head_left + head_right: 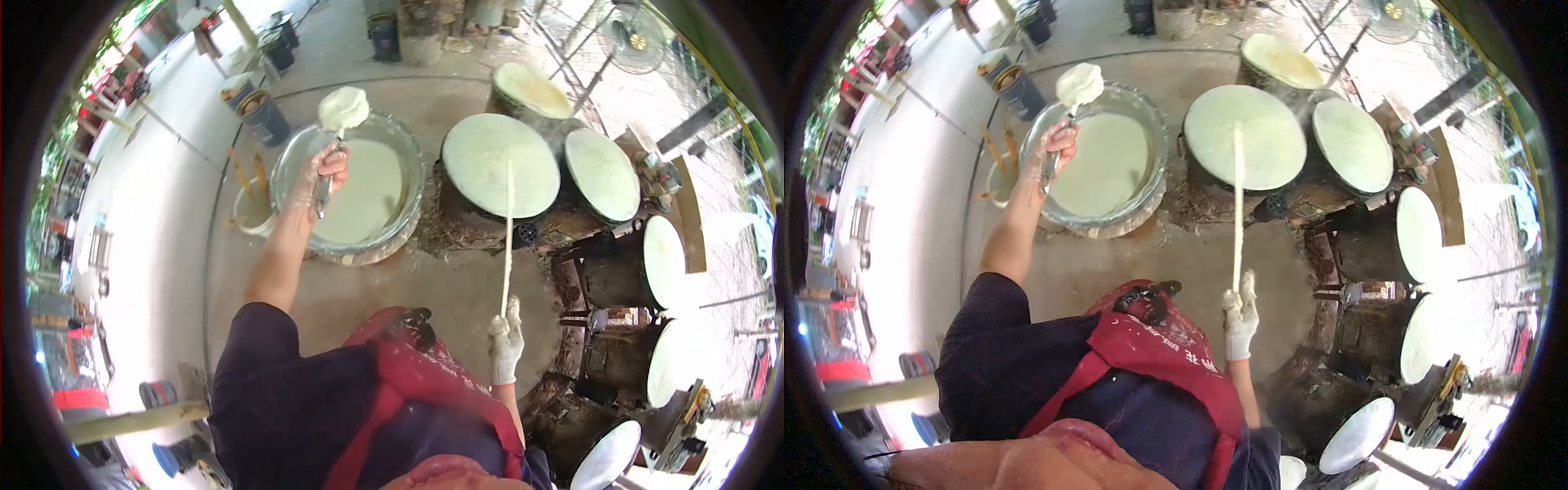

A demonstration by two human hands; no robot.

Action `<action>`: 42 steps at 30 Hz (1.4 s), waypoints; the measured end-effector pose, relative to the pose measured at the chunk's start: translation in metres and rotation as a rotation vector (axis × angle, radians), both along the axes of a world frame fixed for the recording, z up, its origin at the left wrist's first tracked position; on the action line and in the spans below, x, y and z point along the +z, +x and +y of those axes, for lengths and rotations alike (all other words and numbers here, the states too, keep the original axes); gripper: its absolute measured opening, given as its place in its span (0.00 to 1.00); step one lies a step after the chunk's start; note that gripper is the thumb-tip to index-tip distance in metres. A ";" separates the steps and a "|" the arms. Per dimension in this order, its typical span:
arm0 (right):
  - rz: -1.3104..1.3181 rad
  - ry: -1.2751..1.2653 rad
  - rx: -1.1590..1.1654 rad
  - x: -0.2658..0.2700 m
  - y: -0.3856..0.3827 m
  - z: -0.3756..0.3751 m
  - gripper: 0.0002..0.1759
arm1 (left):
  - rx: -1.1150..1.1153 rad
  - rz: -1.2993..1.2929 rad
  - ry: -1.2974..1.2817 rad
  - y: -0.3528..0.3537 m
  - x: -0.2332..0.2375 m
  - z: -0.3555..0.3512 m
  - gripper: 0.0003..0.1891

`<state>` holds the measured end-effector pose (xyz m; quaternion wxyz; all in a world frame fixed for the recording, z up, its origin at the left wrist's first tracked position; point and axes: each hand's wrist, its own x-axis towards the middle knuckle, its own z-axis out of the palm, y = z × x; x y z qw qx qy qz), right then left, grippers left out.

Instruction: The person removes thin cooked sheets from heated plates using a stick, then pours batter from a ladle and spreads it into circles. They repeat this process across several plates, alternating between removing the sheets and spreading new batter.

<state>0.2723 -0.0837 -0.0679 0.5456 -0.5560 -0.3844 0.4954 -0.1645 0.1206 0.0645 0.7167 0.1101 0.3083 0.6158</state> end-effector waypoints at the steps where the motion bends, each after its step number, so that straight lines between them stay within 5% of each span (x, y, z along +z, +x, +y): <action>1: 0.025 -0.043 -0.082 0.006 0.007 -0.002 0.33 | -0.015 0.245 0.064 0.012 0.005 0.007 0.14; 3: 0.083 -0.121 -0.253 0.019 0.020 -0.004 0.34 | -0.056 0.733 0.215 0.045 0.011 -0.001 0.14; 5: 0.146 -0.129 -0.367 -0.012 0.046 -0.025 0.32 | -0.179 0.911 0.209 0.082 0.034 -0.005 0.17; 8: 0.178 -0.257 -0.572 -0.022 0.065 -0.063 0.31 | -0.566 0.712 0.263 0.146 0.053 0.007 0.18; 14: 0.298 -0.075 -0.904 -0.030 0.087 -0.153 0.28 | -1.447 0.193 0.025 0.325 -0.019 0.034 0.19; 17: 0.053 -0.163 -1.181 -0.042 0.111 -0.219 0.28 | -1.788 -0.007 -0.173 0.449 -0.048 -0.016 0.20; 25: 0.469 -0.038 -1.816 -0.052 0.180 -0.374 0.28 | -2.359 -0.047 -0.155 0.773 -0.039 -0.237 0.18; 29: 0.227 0.102 -1.972 -0.049 0.251 -0.415 0.29 | -2.535 0.136 0.191 0.913 -0.046 -0.349 0.20; 30: 0.004 -0.034 -1.989 -0.058 0.269 -0.427 0.29 | -2.535 0.177 0.277 0.937 -0.054 -0.377 0.20; 33: 0.121 0.133 -2.036 -0.046 0.323 -0.434 0.29 | -2.525 0.294 0.439 0.988 -0.072 -0.450 0.18; 35: 0.007 -0.059 -2.074 -0.038 0.368 -0.437 0.29 | -2.493 0.332 0.406 1.016 -0.095 -0.496 0.16; 37: -0.453 -0.554 -2.046 -0.058 0.400 -0.440 0.30 | -2.411 0.405 0.394 1.033 -0.116 -0.531 0.14; 39: -0.205 -1.088 -1.861 -0.063 0.416 -0.432 0.29 | -2.320 0.493 0.521 1.042 -0.139 -0.550 0.14; 42: -0.239 -1.089 -1.960 -0.056 0.424 -0.419 0.28 | -2.223 0.666 1.034 1.071 -0.164 -0.539 0.14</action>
